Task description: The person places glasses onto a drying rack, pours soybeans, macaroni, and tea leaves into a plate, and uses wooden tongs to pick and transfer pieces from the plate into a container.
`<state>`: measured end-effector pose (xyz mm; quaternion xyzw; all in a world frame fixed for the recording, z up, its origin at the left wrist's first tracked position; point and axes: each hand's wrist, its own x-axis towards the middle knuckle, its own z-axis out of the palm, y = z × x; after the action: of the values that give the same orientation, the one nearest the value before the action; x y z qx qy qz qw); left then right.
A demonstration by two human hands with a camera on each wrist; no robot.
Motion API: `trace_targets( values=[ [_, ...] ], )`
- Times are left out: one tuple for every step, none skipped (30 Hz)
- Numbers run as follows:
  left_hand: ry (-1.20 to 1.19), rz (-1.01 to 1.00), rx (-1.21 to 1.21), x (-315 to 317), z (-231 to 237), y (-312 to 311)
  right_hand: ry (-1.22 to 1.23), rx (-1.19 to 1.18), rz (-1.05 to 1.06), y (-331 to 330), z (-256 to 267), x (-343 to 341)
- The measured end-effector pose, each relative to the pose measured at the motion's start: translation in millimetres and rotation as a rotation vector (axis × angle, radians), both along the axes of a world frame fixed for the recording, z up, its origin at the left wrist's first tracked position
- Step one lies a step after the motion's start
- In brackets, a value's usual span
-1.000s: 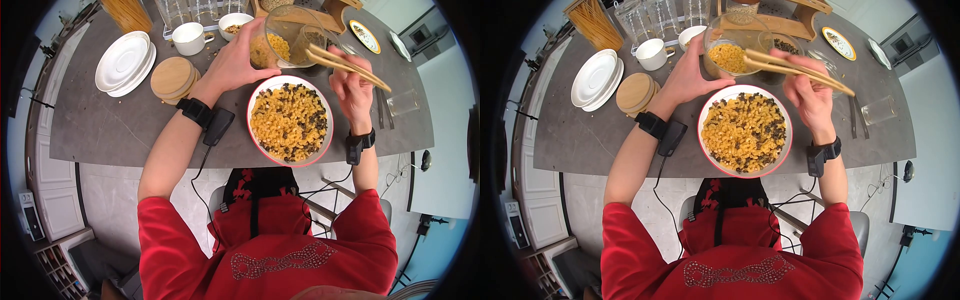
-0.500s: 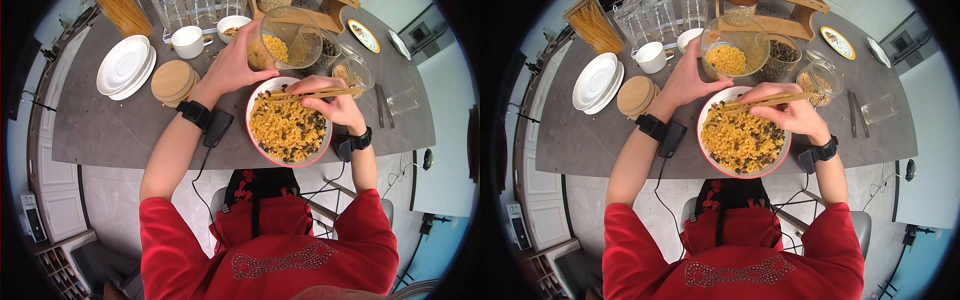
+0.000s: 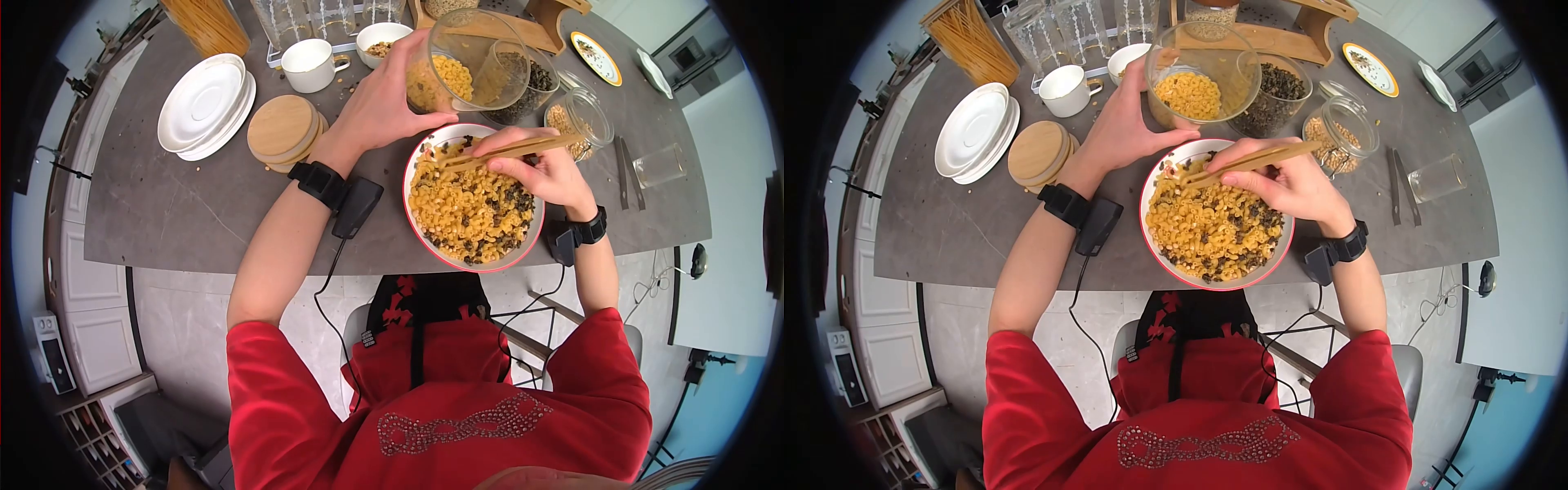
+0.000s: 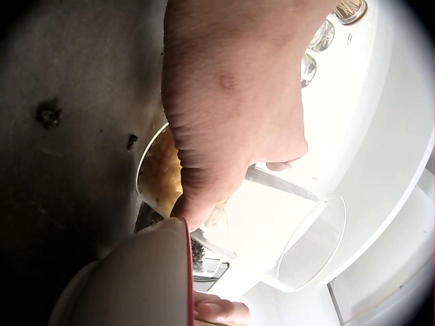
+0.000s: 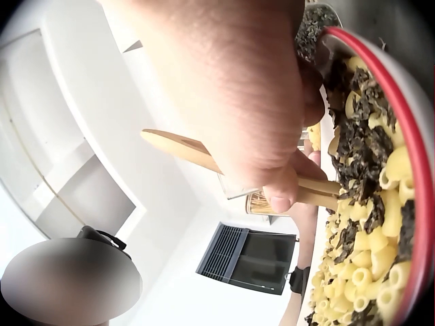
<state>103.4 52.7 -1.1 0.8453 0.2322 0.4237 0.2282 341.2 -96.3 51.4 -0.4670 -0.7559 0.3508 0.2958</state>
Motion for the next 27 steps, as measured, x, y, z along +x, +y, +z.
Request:
trace_targets(
  values=[
    [-0.003, -0.004, 0.000, 0, 0, 0, -0.001, 0.002, -0.001, -1, -1, 1],
    [-0.007, -0.004, -0.001, 0, -1, 1, 0.093, 0.039, 0.000, -2, -4, 3],
    [-0.008, 0.002, -0.002, 0, -3, 2, 0.189, 0.075, 0.004, -2, -6, 4],
    [-0.010, 0.004, 0.020, 0, -4, 3, 0.189, 0.073, 0.009, -2, -6, 5],
    [-0.011, 0.003, 0.039, 1, -2, 2, 0.234, 0.077, -0.015, -3, -7, 6],
    [-0.011, 0.002, 0.036, 0, -1, -1, 0.279, 0.080, -0.041, -4, -8, 8],
    [0.015, 0.002, -0.005, -1, 1, -3, 0.300, 0.078, -0.039, -4, -8, 10],
    [0.042, 0.002, -0.044, -1, 4, -4, 0.299, 0.081, -0.040, -3, -8, 12],
    [0.040, 0.002, -0.043, 0, 4, -3, 0.320, 0.089, -0.034, -3, -7, 12],
    [0.024, -0.012, -0.028, 1, 4, -3, 0.340, 0.097, -0.025, -3, -7, 13],
    [0.010, -0.023, -0.014, 0, 3, -2, 0.340, 0.097, -0.021, -1, -8, 13],
    [0.011, -0.020, -0.015, 0, 3, -2, 0.366, 0.194, -0.029, -1, -9, 13],
    [0.023, -0.008, -0.014, 0, 2, -2, 0.391, 0.289, -0.040, -1, -10, 13],
    [0.034, 0.005, -0.012, 0, 1, -2, 0.391, 0.288, -0.040, 0, -10, 13],
    [0.034, 0.005, -0.009, 1, 0, -1, 0.477, 0.460, -0.030, 2, -10, 12],
    [0.022, 0.004, -0.014, 1, -1, 1, 0.562, 0.632, -0.019, 4, -10, 11],
    [0.011, 0.003, -0.021, 1, -2, 1, 0.505, 0.623, -0.093, 2, -10, 17],
    [0.014, 0.005, -0.021, 1, -2, 2, 0.508, 0.622, -0.093, 4, -12, 19],
    [0.013, 0.001, -0.013, 0, -3, 3, 0.509, 0.614, -0.064, 6, -14, 19],
    [0.012, -0.005, -0.005, 1, -2, 2, 0.508, 0.607, -0.038, 6, -14, 19],
    [0.014, -0.008, -0.006, 1, -1, 1, 0.509, 0.606, -0.041, 6, -14, 17],
    [0.030, 0.007, -0.010, 0, 0, -1, 0.466, 0.627, -0.074, 5, -13, 14],
    [0.046, 0.021, -0.012, 0, 1, -2, 0.423, 0.649, -0.107, 4, -11, 13],
    [0.047, 0.017, -0.010, 0, 2, -2, 0.422, 0.652, -0.110, 3, -12, 14],
    [0.046, 0.015, -0.010, 0, 2, -1, 0.510, 0.598, -0.106, 2, -14, 15],
    [0.044, 0.016, -0.010, 0, 1, -1, 0.597, 0.543, -0.097, 2, -14, 16],
    [0.043, 0.018, -0.009, 0, 0, 0, 0.577, 0.486, -0.075, -2, -12, 25]
  ],
)
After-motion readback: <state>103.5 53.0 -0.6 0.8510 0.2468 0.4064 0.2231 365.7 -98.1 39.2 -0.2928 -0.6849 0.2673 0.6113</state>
